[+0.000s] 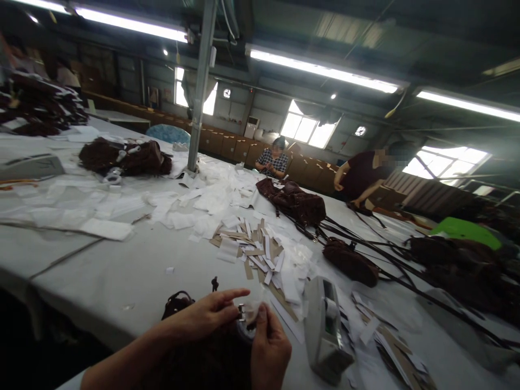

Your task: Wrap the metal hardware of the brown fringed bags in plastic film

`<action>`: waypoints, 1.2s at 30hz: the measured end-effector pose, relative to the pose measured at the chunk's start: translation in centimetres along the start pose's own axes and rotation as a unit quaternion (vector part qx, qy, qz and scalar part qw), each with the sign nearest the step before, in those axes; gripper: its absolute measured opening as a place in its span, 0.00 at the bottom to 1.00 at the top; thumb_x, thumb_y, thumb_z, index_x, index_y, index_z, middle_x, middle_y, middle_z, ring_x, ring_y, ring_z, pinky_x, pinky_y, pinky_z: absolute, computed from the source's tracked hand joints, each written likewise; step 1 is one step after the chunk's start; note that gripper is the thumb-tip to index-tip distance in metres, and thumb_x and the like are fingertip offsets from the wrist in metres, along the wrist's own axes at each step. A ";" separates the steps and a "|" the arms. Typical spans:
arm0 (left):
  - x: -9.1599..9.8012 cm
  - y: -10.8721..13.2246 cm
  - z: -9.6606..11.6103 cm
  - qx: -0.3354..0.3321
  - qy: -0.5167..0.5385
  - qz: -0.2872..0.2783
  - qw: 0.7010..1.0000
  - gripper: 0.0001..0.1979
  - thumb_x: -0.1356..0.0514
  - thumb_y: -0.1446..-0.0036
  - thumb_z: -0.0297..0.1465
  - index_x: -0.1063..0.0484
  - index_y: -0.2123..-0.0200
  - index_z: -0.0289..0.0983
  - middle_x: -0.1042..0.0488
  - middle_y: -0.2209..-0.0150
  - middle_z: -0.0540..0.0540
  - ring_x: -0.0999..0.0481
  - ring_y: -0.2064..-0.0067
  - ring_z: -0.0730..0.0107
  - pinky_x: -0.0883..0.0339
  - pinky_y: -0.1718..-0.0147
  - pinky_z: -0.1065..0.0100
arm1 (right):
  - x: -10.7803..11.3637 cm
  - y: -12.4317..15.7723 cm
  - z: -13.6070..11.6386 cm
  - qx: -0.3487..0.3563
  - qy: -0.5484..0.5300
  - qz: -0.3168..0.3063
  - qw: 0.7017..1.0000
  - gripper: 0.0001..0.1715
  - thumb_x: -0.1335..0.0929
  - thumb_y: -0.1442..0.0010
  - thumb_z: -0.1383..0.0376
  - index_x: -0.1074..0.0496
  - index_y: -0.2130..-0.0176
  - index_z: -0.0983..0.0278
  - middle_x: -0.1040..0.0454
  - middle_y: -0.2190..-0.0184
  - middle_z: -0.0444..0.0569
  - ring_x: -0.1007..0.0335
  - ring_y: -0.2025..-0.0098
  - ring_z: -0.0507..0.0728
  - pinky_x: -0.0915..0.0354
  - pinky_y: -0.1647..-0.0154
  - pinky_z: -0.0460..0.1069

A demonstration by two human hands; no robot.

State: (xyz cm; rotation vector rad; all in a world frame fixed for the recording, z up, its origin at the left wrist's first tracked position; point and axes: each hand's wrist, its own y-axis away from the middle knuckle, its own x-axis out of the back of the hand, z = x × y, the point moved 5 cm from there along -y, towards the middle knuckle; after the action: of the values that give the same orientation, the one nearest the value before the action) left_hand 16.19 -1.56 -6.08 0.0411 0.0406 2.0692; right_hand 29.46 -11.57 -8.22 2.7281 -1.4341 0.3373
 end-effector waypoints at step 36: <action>2.0 -0.3 -0.7 -0.029 -0.055 0.049 0.997 0.34 0.38 0.49 0.30 0.41 0.38 0.39 0.30 0.56 0.45 0.31 0.66 0.72 0.37 0.65 0.70 | -2.7 0.2 1.0 -0.140 -0.297 -0.165 0.930 0.22 0.26 0.49 0.51 0.22 0.64 0.66 0.20 0.68 0.50 0.25 0.66 0.57 0.29 0.64 0.50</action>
State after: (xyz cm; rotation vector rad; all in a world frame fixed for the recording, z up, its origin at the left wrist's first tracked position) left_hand 15.48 0.31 -6.81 0.1228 -0.0896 2.1613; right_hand 28.02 -9.63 -9.76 2.8612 -0.9490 -0.7070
